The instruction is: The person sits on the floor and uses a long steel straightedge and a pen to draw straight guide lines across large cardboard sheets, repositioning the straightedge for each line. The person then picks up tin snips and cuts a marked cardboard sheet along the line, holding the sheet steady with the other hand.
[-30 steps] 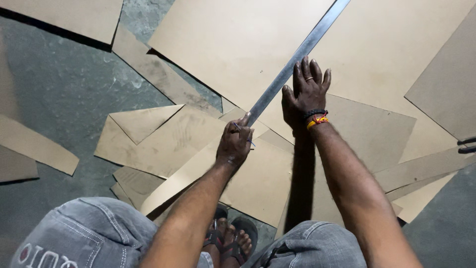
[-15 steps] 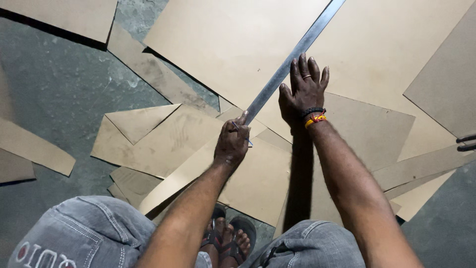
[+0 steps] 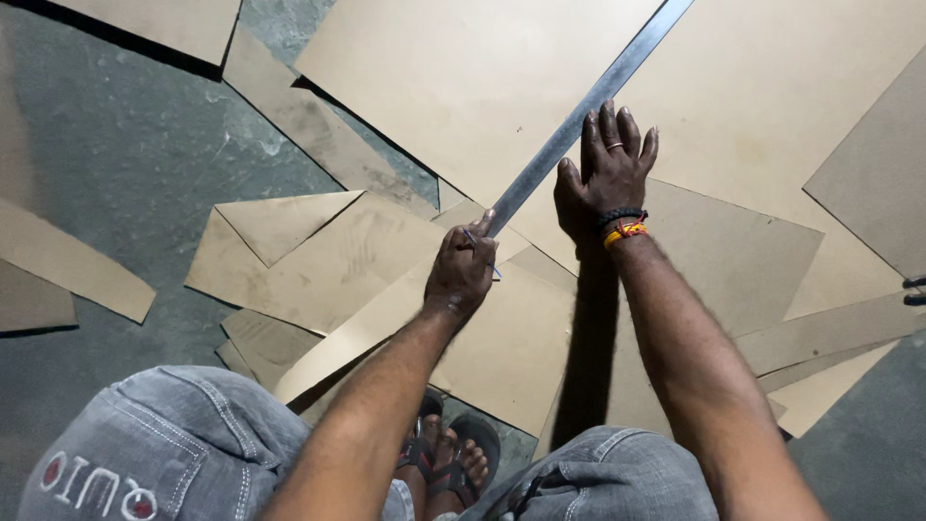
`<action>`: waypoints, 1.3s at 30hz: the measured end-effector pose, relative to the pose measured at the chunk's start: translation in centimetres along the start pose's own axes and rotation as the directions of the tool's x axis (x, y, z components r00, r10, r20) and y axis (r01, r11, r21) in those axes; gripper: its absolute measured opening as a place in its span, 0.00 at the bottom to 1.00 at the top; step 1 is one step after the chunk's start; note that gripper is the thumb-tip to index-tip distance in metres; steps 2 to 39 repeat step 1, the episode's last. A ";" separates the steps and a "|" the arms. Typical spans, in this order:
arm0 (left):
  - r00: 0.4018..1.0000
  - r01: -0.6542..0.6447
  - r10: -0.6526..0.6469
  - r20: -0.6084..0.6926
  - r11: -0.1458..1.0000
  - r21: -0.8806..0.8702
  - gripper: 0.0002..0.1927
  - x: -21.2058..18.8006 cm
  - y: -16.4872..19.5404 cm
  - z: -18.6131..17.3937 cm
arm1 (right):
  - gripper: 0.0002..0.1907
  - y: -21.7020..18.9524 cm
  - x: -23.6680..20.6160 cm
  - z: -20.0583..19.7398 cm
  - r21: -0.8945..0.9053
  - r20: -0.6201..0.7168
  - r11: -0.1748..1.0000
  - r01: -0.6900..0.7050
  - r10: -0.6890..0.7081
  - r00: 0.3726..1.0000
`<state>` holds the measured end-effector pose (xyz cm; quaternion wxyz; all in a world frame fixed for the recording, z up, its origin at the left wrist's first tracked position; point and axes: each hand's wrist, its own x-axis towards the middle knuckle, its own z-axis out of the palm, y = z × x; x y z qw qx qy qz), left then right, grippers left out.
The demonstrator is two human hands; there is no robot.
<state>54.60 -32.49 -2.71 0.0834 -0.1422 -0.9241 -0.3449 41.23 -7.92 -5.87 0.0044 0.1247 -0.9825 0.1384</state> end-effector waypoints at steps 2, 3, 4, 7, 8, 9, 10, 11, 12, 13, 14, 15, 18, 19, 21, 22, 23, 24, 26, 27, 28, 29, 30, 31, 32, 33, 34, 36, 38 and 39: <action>1.000 0.002 -0.002 0.001 1.000 0.000 0.14 -0.8 0.0 -1.9 | 0.41 0.1 0.0 0.1 -0.002 -0.001 1.000 0.006 -0.006 1.000; 1.000 0.002 -0.002 0.001 1.000 0.000 0.14 -0.8 0.0 -1.9 | 0.41 0.1 0.0 0.1 -0.002 -0.001 1.000 0.006 -0.006 1.000; 1.000 0.002 -0.002 0.001 1.000 0.000 0.14 -0.8 0.0 -1.9 | 0.41 0.1 0.0 0.1 -0.002 -0.001 1.000 0.006 -0.006 1.000; 1.000 0.002 -0.002 0.001 1.000 0.000 0.14 -0.8 0.0 -1.9 | 0.41 0.1 0.0 0.1 -0.002 -0.001 1.000 0.006 -0.006 1.000; 1.000 0.002 -0.002 0.001 1.000 0.000 0.14 -0.8 0.0 -1.9 | 0.41 0.1 0.0 0.1 -0.002 -0.001 1.000 0.006 -0.006 1.000; 1.000 0.002 -0.002 0.001 1.000 0.000 0.14 -0.8 0.0 -1.9 | 0.41 0.1 0.0 0.1 -0.002 -0.001 1.000 0.006 -0.006 1.000; 1.000 0.002 -0.002 0.001 1.000 0.000 0.14 -0.8 0.0 -1.9 | 0.41 0.1 0.0 0.1 -0.002 -0.001 1.000 0.006 -0.006 1.000; 1.000 0.002 -0.002 0.001 1.000 0.000 0.14 -0.8 0.0 -1.9 | 0.41 0.1 0.0 0.1 -0.002 -0.001 1.000 0.006 -0.006 1.000; 1.000 0.002 -0.002 0.001 1.000 0.000 0.14 -0.8 0.0 -1.9 | 0.41 0.1 0.0 0.1 -0.002 -0.001 1.000 0.006 -0.006 1.000; 1.000 0.002 -0.002 0.001 1.000 0.000 0.14 -0.8 0.0 -1.9 | 0.41 0.1 0.0 0.1 -0.002 -0.001 1.000 0.006 -0.006 1.000; 1.000 0.002 -0.002 0.001 1.000 0.000 0.14 -0.8 0.0 -1.9 | 0.41 0.1 0.0 0.1 -0.002 -0.001 1.000 0.006 -0.006 1.000; 1.000 0.002 -0.002 0.001 1.000 0.000 0.14 -0.8 0.0 -1.9 | 0.41 0.1 0.0 0.1 -0.002 -0.001 1.000 0.006 -0.006 1.000; 1.000 0.002 -0.002 0.001 1.000 0.000 0.14 -0.8 0.0 -1.9 | 0.41 0.1 0.0 0.1 -0.002 -0.001 1.000 0.006 -0.006 1.000; 1.000 0.002 -0.002 0.001 1.000 0.000 0.14 -0.8 0.0 -1.9 | 0.41 0.1 0.0 0.1 -0.002 -0.001 1.000 0.006 -0.006 1.000; 1.000 0.002 -0.002 0.001 1.000 0.000 0.14 -0.8 0.0 -1.9 | 0.41 0.1 0.0 0.1 -0.002 -0.001 1.000 0.006 -0.006 1.000; 1.000 0.002 -0.002 0.001 1.000 0.000 0.14 -0.8 0.0 -1.9 | 0.41 0.1 0.0 0.1 -0.002 -0.001 1.000 0.006 -0.006 1.000; 1.000 0.002 -0.002 0.001 1.000 0.000 0.14 -0.8 0.0 -1.9 | 0.41 0.1 0.0 0.1 -0.002 -0.001 1.000 0.006 -0.006 1.000; 1.000 0.002 -0.002 0.001 1.000 0.000 0.14 -0.8 0.0 -1.9 | 0.41 0.1 0.0 0.1 -0.002 -0.001 1.000 0.006 -0.006 1.000; 1.000 0.002 -0.002 0.001 1.000 0.000 0.14 -0.8 0.0 -1.9 | 0.41 0.1 0.0 0.1 -0.002 -0.001 1.000 0.006 -0.006 1.000; 1.000 0.002 -0.002 0.001 1.000 0.000 0.14 -0.8 0.0 -1.9 | 0.41 0.1 0.0 0.1 -0.002 -0.001 1.000 0.006 -0.006 1.000; 1.000 0.002 -0.002 0.001 1.000 0.000 0.14 -0.8 0.0 -1.9 | 0.41 0.1 0.0 0.1 -0.002 -0.001 1.000 0.006 -0.006 1.000; 1.000 0.002 -0.002 0.001 1.000 0.000 0.14 -0.8 0.0 -1.9 | 0.41 0.1 0.0 0.1 -0.002 -0.001 1.000 0.006 -0.006 1.000; 1.000 0.002 -0.002 0.001 1.000 0.000 0.14 -0.8 0.0 -1.9 | 0.41 0.1 0.0 0.1 -0.002 -0.001 1.000 0.006 -0.006 1.000; 1.000 0.002 -0.002 0.001 1.000 0.000 0.14 -0.8 0.0 -1.9 | 0.41 0.1 0.0 0.1 -0.002 -0.001 1.000 0.006 -0.006 1.000; 1.000 0.002 -0.002 0.001 1.000 0.000 0.14 -0.8 0.0 -1.9 | 0.41 0.1 0.0 0.1 -0.002 -0.001 1.000 0.006 -0.006 1.000; 1.000 0.002 -0.002 0.001 1.000 0.000 0.14 -0.8 0.0 -1.9 | 0.41 0.1 0.0 0.1 -0.002 -0.001 1.000 0.006 -0.006 1.000; 1.000 0.002 -0.002 0.001 1.000 0.000 0.14 -0.8 0.0 -1.9 | 0.41 0.1 0.0 0.1 -0.002 -0.001 1.000 0.006 -0.006 1.000; 1.000 0.002 -0.002 0.001 1.000 0.000 0.14 -0.8 0.0 -1.9 | 0.41 0.1 0.0 0.1 -0.002 -0.001 1.000 0.006 -0.006 1.000; 1.000 0.002 -0.002 0.001 1.000 0.000 0.14 -0.8 0.0 -1.9 | 0.41 0.1 0.0 0.1 -0.002 -0.001 1.000 0.006 -0.006 1.000; 1.000 0.002 -0.002 0.001 1.000 0.000 0.14 -0.8 0.0 -1.9 | 0.41 0.1 0.0 0.1 -0.002 -0.001 1.000 0.006 -0.006 1.000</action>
